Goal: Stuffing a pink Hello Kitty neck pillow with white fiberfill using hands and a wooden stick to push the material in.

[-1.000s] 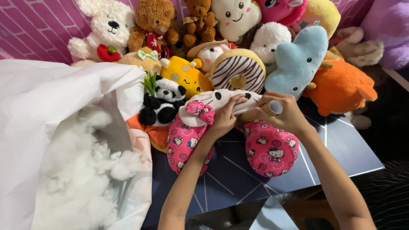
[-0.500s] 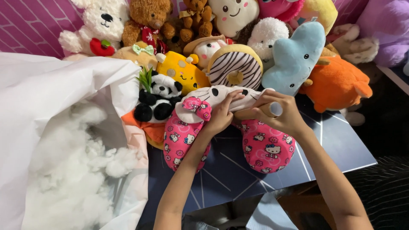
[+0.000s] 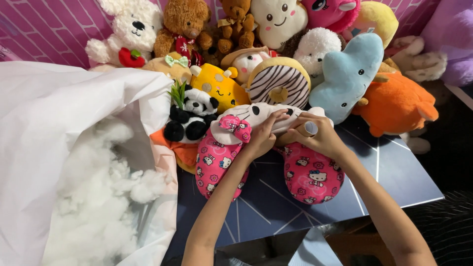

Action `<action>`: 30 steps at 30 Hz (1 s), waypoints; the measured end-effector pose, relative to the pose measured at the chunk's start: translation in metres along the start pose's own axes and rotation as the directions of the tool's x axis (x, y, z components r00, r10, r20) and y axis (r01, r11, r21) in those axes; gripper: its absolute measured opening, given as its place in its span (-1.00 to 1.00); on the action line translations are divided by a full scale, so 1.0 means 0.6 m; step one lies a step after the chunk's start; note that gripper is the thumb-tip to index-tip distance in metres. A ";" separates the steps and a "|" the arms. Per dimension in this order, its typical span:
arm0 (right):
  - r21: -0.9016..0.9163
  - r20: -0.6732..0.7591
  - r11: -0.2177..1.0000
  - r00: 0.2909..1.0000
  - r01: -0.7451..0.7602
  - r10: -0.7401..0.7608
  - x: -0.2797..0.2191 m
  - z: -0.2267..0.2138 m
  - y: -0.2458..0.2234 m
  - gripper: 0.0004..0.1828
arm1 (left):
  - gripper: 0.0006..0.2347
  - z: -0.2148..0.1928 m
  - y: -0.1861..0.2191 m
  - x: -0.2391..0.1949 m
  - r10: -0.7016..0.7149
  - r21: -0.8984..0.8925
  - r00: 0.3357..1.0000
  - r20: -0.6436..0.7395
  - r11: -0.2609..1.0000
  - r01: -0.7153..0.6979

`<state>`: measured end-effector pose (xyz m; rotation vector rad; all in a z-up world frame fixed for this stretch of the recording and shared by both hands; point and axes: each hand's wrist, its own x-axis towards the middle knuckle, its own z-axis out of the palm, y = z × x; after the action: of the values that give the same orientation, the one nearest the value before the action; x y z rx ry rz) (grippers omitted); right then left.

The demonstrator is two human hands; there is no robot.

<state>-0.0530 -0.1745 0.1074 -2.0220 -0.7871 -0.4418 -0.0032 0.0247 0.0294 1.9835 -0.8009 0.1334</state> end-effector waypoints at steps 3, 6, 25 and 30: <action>-0.038 -0.100 0.999 0.995 0.023 -0.027 -0.016 -0.024 -0.006 -0.81 | -0.26 -0.007 0.004 0.003 0.016 -0.082 1.000 0.014 0.996 -0.015; -0.067 -0.326 0.997 0.945 -0.028 0.005 -0.055 -0.077 -0.014 -0.65 | -0.28 -0.005 0.014 -0.001 0.013 -0.027 1.000 0.000 1.000 -0.014; -0.543 -0.158 0.831 0.987 -0.119 0.038 -0.340 -0.064 0.164 -0.51 | -0.38 0.003 0.021 -0.002 -0.021 -0.344 0.995 -0.100 0.939 -0.015; -0.504 -0.035 0.854 0.991 -0.131 0.132 -0.364 -0.067 0.190 -0.33 | -0.33 -0.031 0.059 -0.032 0.095 -0.197 0.977 -0.191 0.971 -0.133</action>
<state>-0.1360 -0.3322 -0.0675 -2.5471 -0.5610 -0.6167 -0.0347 0.0379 0.0579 1.7014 -0.7788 0.2815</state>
